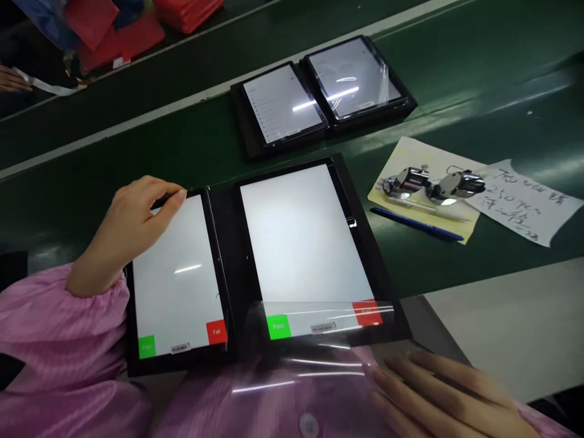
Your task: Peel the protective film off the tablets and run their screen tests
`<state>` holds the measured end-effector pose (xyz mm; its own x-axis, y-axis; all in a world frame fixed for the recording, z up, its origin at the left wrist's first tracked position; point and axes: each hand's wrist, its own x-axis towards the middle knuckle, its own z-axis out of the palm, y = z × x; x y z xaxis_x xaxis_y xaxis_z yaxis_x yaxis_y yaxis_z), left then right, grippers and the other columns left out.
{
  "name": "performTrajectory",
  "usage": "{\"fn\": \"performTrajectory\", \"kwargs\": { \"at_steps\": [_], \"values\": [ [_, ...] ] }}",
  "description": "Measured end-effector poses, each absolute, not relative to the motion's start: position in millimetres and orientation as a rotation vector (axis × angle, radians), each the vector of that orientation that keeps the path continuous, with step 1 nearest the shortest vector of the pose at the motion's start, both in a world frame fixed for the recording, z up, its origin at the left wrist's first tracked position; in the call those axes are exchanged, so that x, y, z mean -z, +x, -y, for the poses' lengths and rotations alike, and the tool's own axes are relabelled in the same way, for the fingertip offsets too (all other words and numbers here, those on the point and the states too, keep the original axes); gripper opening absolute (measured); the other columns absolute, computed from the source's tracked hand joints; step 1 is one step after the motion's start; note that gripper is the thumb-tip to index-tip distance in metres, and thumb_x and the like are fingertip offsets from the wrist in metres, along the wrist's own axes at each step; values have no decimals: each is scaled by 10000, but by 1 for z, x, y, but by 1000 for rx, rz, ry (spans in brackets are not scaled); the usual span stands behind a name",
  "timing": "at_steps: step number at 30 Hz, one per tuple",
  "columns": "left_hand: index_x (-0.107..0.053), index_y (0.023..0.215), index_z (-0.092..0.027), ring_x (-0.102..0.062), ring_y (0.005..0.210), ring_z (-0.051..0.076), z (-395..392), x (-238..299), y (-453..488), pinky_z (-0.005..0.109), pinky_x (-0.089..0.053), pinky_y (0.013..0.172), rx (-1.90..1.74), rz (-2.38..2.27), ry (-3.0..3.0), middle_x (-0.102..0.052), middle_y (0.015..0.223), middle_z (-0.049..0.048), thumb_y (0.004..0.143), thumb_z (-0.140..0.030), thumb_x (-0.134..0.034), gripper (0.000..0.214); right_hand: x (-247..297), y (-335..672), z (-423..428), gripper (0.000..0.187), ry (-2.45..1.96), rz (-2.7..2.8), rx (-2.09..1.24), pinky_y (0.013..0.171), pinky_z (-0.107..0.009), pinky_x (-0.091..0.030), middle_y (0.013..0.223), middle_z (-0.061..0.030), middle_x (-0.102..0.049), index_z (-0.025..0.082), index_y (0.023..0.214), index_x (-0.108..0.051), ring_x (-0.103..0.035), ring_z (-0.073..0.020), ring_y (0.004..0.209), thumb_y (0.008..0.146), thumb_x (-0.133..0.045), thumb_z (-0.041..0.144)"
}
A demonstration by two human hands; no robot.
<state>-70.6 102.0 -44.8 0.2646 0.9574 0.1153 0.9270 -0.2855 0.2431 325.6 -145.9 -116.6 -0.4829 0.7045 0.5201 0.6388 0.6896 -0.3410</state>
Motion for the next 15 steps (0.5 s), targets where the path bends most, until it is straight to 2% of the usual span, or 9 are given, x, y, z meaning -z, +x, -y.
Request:
{"fn": "performTrajectory", "kwargs": {
  "at_steps": [3, 6, 10, 15],
  "values": [
    [-753, 1089, -225, -658, 947, 213, -100, 44, -65, 304, -466, 738, -352, -1850, 2346, -720, 1063, 33, 1036, -455, -523, 330, 118, 328, 140, 354, -892, 2294, -109, 1276, -342, -422, 1233, 0, -780, 196, 1134, -750, -660, -146, 1308, 1122, -402, 134],
    [-756, 1048, -215, -570, 723, 134, -100, 43, -60, 257, -372, 620, -342, -1923, 2288, -710, 1023, 14, 1043, -449, -541, 318, 122, 333, 135, 343, -797, 2348, -35, 1258, -373, -459, 1288, -43, -761, 186, 1039, -754, -653, -179, 1329, 1094, -430, 86],
    [-749, 1070, -196, -487, 616, 76, -98, 41, -58, 234, -368, 635, -340, -1963, 2291, -710, 998, -8, 1066, -476, -530, 356, 125, 334, 133, 397, -748, 2374, 8, 1199, -404, -526, 1284, -56, -763, 219, 903, -735, -668, -203, 1313, 1088, -409, 86],
    [-757, 1068, -166, -499, 631, 75, -102, 43, -58, 277, -487, 730, -351, -1934, 2267, -700, 958, 4, 1048, -553, -539, 445, 125, 332, 133, 393, -771, 2356, -24, 1218, -405, -504, 1326, -86, -742, 179, 977, -755, -656, -210, 1329, 1082, -394, 61]
  ]
}}
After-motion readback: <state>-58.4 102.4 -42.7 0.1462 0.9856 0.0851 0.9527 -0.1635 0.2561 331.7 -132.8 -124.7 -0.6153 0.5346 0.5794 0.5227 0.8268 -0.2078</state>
